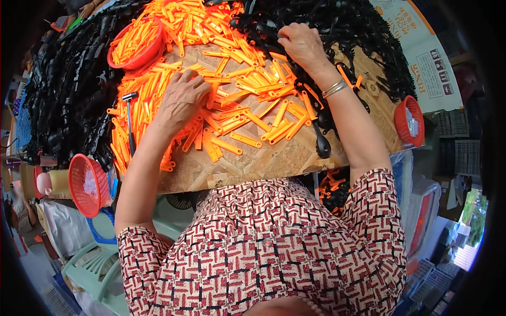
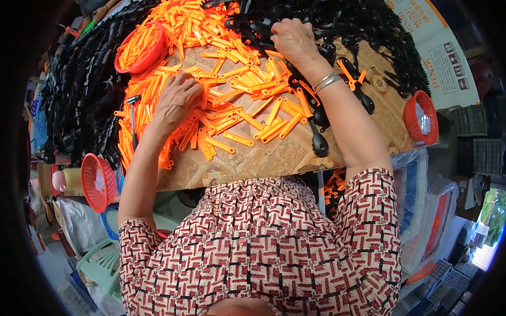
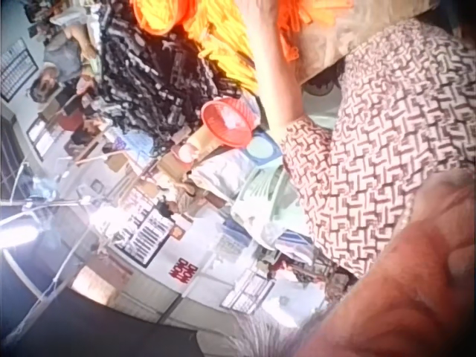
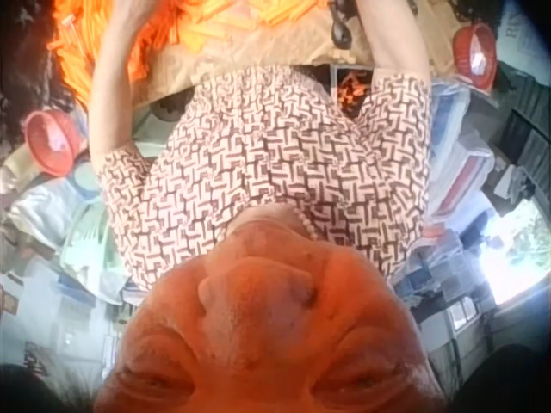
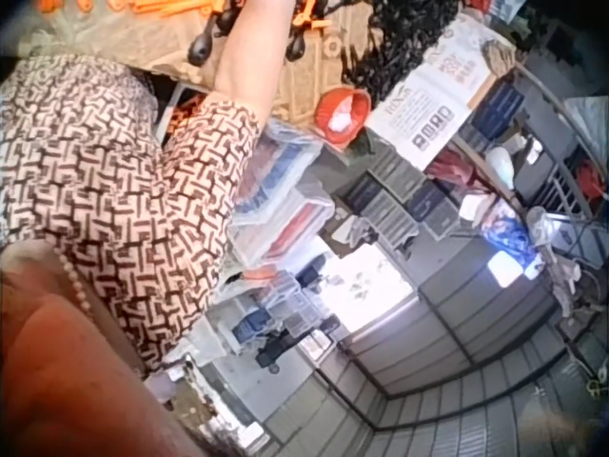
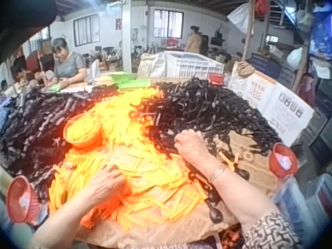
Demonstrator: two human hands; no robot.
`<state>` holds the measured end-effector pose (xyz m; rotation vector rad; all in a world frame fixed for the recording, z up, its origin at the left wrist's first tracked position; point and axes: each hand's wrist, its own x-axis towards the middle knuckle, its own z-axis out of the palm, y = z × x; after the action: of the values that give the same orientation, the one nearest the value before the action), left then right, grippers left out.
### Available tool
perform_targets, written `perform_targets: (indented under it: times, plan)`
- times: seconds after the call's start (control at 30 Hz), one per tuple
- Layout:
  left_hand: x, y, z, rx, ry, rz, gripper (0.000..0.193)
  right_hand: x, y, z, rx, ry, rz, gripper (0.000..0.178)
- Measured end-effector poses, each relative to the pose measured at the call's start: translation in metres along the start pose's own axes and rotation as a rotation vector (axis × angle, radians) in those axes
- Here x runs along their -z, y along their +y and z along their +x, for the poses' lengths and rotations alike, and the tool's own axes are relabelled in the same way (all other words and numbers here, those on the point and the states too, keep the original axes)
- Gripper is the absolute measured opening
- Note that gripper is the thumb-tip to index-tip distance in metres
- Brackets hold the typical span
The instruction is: The person sits at a wooden table and repeatedly assembles small orange plastic handles with black plastic heads. They pick up a handle, insert the head, and place the finished unit on the table. The process is repetitive and involves handling many identical components.
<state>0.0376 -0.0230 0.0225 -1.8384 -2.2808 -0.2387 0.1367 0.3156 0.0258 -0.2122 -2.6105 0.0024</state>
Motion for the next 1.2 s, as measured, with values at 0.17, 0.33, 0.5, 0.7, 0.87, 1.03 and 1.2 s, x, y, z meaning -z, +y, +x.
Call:
perform_targets:
  times: [0.17,0.33,0.5,0.7,0.87,1.03,1.2]
  plan:
    - [-0.003,0.007,-0.008,0.125,0.161,0.013,0.013,-0.014,-0.020,0.017,0.009,-0.073,-0.293,0.021]
    - [0.009,0.018,-0.011,0.212,0.191,-0.033,0.013,-0.026,-0.019,0.016,-0.056,-0.058,-0.162,0.024]
    - [-0.001,0.022,-0.019,0.515,0.308,-0.645,0.015,-0.014,-0.017,0.012,-0.269,0.114,0.697,0.017]
    - [-0.006,0.063,-0.006,0.633,0.232,-1.451,0.017,0.020,-0.065,-0.017,-0.686,-0.030,1.789,0.014]
    - [0.002,0.096,-0.001,0.603,0.270,-1.225,0.017,0.010,-0.095,-0.055,-0.757,-0.093,2.106,0.019]
    - [-0.001,0.105,-0.006,0.535,0.378,-0.832,0.019,0.015,-0.124,-0.080,-0.860,-0.061,2.216,0.020]
    - [-0.004,0.109,-0.007,0.477,0.476,-0.683,0.024,0.010,-0.134,-0.089,-0.886,-0.044,2.224,0.020]
